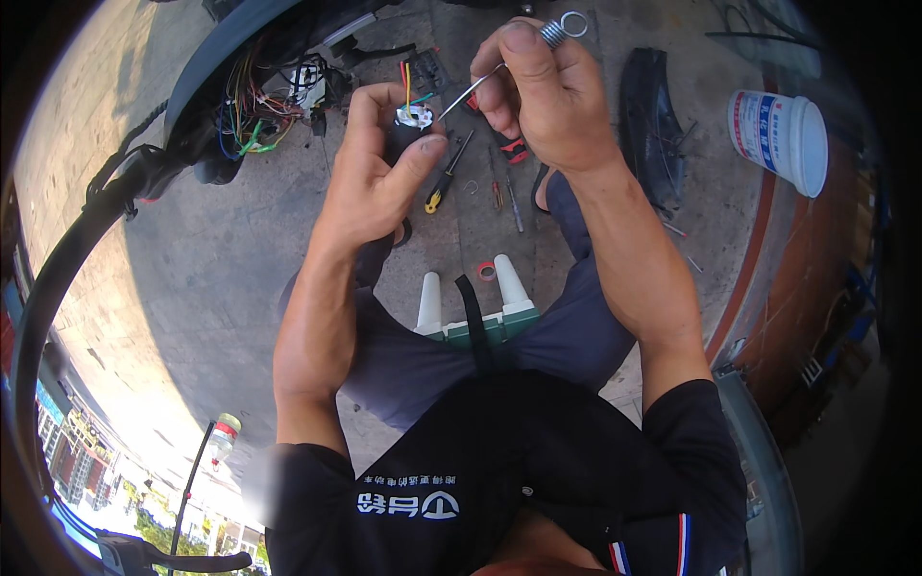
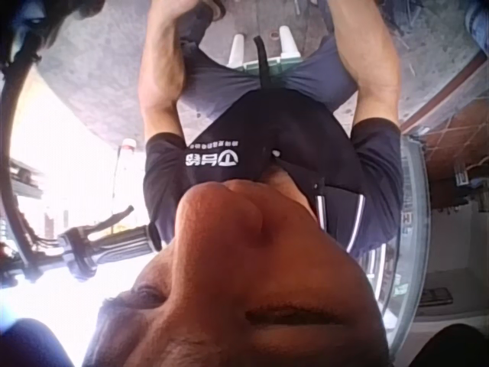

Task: The person sits on a small stool and uses a screwdriver to tighten the terminals of a small electrical connector. They repeatedly adjust the wires and the connector housing while seated.

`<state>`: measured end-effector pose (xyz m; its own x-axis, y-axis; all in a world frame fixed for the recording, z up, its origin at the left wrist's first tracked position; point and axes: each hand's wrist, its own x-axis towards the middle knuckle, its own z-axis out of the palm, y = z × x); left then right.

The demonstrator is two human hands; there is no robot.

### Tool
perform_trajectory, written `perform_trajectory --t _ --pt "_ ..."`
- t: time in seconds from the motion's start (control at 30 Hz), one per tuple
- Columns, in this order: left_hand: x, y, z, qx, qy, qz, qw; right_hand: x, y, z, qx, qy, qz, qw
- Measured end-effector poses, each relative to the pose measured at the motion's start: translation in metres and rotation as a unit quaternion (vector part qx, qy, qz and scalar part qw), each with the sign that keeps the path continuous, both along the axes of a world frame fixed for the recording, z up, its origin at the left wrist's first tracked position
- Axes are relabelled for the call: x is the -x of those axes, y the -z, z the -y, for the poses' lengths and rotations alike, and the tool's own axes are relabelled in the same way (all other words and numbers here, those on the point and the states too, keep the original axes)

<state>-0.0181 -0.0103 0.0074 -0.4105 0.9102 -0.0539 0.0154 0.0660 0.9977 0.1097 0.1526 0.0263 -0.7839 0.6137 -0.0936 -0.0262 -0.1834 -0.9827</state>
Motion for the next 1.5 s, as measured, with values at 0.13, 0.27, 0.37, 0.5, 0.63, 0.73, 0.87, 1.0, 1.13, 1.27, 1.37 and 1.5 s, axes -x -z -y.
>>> perform_trajectory --t 0.13,0.27,0.37,0.5,0.63,0.73,0.87,1.0,1.13,1.27,1.37,1.5 --pt "0.002 -0.005 0.004 0.048 0.037 0.105 0.993 -0.003 -0.001 0.000 0.051 -0.004 0.036 0.998" --pt "0.002 -0.006 0.004 0.050 0.045 0.144 0.987 -0.002 0.001 -0.002 0.094 -0.014 0.020 0.995" --pt "0.000 -0.005 0.002 0.053 0.029 0.106 0.992 0.000 0.001 -0.001 0.127 -0.013 0.033 0.991" --pt "0.000 -0.008 0.002 0.113 0.050 0.071 0.990 0.001 0.001 0.002 0.152 -0.025 0.026 0.988" --pt "-0.002 -0.006 -0.001 0.068 0.051 0.017 0.996 0.002 0.000 0.002 0.171 -0.032 0.028 0.984" --pt "-0.002 -0.006 -0.002 0.047 0.062 0.004 0.997 0.001 -0.001 -0.001 0.163 -0.046 0.057 0.984" --pt "0.002 -0.010 -0.001 0.078 0.090 0.010 0.993 0.001 -0.002 -0.002 0.161 -0.058 0.058 0.983" --pt "0.002 -0.014 -0.001 0.116 0.102 0.009 0.988 0.000 -0.004 -0.004 0.126 -0.086 0.062 0.986" --pt "-0.001 -0.012 -0.002 0.131 0.080 0.043 0.987 -0.001 -0.007 -0.003 0.113 -0.068 0.091 0.987" --pt "0.002 -0.010 -0.002 0.158 0.072 0.042 0.984 -0.001 -0.009 0.002 0.038 -0.094 0.007 0.995" --pt "0.002 -0.009 -0.002 0.151 0.061 0.037 0.986 -0.002 -0.009 0.008 -0.023 -0.076 -0.037 0.996" --pt "0.000 -0.007 -0.002 0.138 0.038 0.025 0.989 -0.004 -0.009 0.012 -0.121 -0.069 -0.040 0.989"
